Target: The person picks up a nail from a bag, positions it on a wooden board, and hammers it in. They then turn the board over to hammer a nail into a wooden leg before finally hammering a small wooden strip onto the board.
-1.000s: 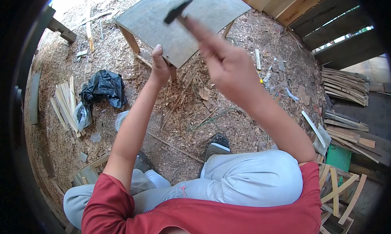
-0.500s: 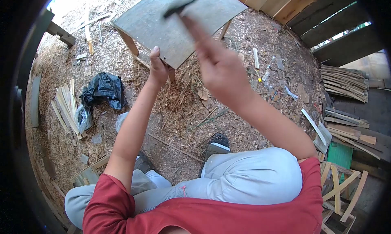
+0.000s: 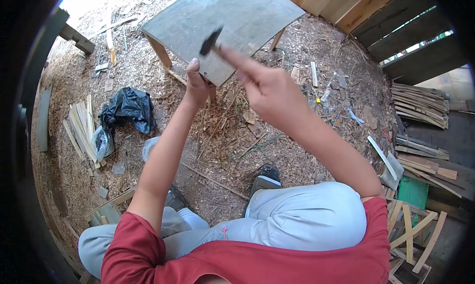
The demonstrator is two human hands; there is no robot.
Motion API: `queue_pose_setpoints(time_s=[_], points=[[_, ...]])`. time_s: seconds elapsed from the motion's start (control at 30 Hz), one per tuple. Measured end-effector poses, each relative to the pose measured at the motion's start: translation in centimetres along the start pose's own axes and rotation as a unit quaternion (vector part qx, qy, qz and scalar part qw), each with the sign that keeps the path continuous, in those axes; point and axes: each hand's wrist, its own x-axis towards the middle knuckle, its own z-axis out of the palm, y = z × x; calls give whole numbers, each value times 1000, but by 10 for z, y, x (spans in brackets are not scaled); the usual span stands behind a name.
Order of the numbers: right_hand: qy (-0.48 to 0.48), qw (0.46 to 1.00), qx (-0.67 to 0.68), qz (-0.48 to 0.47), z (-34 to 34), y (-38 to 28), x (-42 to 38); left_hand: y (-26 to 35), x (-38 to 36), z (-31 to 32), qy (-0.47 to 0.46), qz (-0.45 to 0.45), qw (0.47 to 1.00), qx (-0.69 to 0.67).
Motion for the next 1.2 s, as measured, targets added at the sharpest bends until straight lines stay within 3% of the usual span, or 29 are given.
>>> queue_pose_setpoints(time_s=[0.07,0.1,0.17,0.2,0.3,0.33,0.37,0.47,0.5,0.57,0.6,0.63,0.7,0.77,0.83,0.87,0.93,0.97,1.0,1.03,1.1,1.17,1.2], points=[[98,993,51,-41,-12,-14,1,6,0,20,66,21,997,-44],[98,993,50,-40,-8,-12,0,4,0,15,65,20,997,-45],[114,988,45,-93,6,1,-5,3,1,0,-10,3,1000,-17],[2,997,-56,-55,13,7,-5,8,0,-1,-43,18,999,-19],[-35,998,-42,-10,3,15,-3,11,-5,3,-13,-17,1000,-22],[35,999,13,-39,1,11,1,6,-1,14,41,13,998,-44],[34,999,16,-37,-6,4,1,6,0,10,42,10,998,-43],[157,979,98,-86,-15,-6,3,7,1,5,0,-1,1000,2],[158,979,96,-88,-4,5,-2,8,-1,10,12,5,1000,-19],[-53,996,-70,-36,15,16,-8,9,0,6,27,15,999,-39],[-77,994,-74,-17,9,13,-6,4,0,-4,-8,6,1000,-19],[-79,994,-74,-19,2,5,-2,8,0,-6,-41,-2,999,0],[33,999,30,-6,-9,-10,2,10,-3,6,6,-3,1000,8],[72,995,55,-32,-13,-9,3,14,-4,13,39,7,999,12],[110,988,58,-87,1,0,-3,-2,1,-7,5,8,1000,4],[-5,992,-90,-87,9,12,-7,-12,3,-21,-38,-13,999,-6],[-41,994,-92,-51,3,8,-4,-3,1,-11,-79,-35,996,-15],[-78,992,-94,-12,2,9,-2,5,-1,14,17,-5,999,-40],[-10,998,-19,-66,3,12,3,12,-3,28,113,22,991,-63],[-11,998,-17,-64,-2,5,4,7,-2,19,113,20,991,-62],[138,984,53,-104,-18,-14,5,6,2,1,1,11,1000,14],[151,985,42,-70,-1,0,-6,8,-3,4,8,16,1000,18],[56,994,-35,-84,12,12,-9,8,-4,-1,-10,-5,1000,18]])
